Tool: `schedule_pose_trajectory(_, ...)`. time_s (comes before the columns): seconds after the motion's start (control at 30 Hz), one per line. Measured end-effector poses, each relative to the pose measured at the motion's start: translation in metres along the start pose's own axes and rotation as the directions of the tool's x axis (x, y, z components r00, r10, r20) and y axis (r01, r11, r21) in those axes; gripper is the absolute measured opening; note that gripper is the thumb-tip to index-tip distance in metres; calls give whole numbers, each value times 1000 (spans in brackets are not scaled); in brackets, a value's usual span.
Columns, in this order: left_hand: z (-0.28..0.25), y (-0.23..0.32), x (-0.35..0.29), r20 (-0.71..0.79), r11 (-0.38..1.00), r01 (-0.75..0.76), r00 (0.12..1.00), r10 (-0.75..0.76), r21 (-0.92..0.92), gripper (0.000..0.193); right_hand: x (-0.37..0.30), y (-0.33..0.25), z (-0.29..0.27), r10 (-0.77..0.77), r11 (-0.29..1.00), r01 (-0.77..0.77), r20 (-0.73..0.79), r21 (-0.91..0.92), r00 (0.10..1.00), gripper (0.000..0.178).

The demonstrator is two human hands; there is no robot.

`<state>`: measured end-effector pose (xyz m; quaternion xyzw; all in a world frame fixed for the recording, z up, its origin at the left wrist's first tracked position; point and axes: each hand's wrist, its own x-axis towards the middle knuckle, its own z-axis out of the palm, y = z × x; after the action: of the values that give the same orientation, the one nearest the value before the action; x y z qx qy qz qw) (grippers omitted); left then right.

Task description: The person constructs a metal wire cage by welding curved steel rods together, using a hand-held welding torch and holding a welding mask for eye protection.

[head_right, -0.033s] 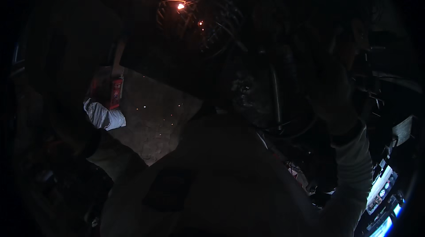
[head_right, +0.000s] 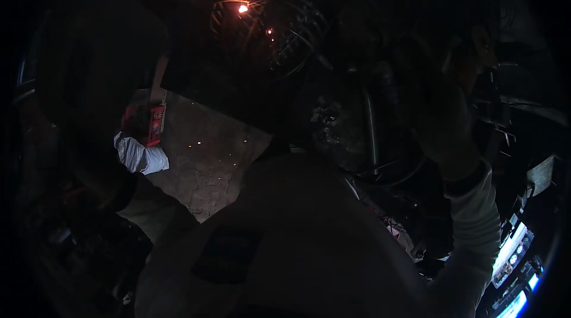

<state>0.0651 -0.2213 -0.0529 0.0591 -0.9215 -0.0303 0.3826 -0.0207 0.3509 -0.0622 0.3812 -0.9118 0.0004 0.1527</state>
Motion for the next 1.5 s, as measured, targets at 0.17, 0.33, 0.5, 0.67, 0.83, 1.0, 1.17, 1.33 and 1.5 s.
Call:
schedule_pose_trajectory(0.17, 5, 37, 5, 110, 771, 349, 932, -345, -533, 40, 10, -10, -8, 442, 544, -526, 309, 654, 842, 52)
schedule_pose_trajectory(0.33, 3, 76, 20, 240, 392, 507, 794, -559, -767, 39, 14, -14, -9, 503, 463, -569, 327, 680, 800, 55)
schedule_pose_trajectory(0.5, 9, 103, 21, 345, 169, 556, 696, -630, -814, 43, 18, -12, -11, 500, 450, -622, 396, 641, 770, 58)
schedule_pose_trajectory(0.67, 4, 130, 25, 412, 215, 601, 724, -553, -769, 49, 20, -15, -5, 531, 367, -616, 386, 697, 754, 58)
schedule_pose_trajectory(0.83, 4, 161, 25, 495, 157, 624, 727, -475, -765, 49, 17, -8, 2, 362, 603, -302, 84, 739, 928, 55)
schedule_pose_trajectory(1.0, 13, 160, 22, 536, 154, 593, 791, -296, -790, 44, 8, -6, 4, 431, 305, -467, 317, 830, 845, 57)
schedule_pose_trajectory(1.17, 2, 158, 26, 584, 103, 658, 720, -374, -746, 42, -2, -6, 3, 407, 141, -441, 354, 886, 842, 57)
schedule_pose_trajectory(1.33, 13, 106, 11, 9, 966, -13, 1000, 16, -259, 31, 19, -1, -15, 37, 998, -37, -7, 41, 999, 51)
schedule_pose_trajectory(1.5, -6, 58, 18, -57, 964, 96, 992, -114, -247, 42, 16, -8, -15, 350, 802, -422, 240, 424, 906, 49)
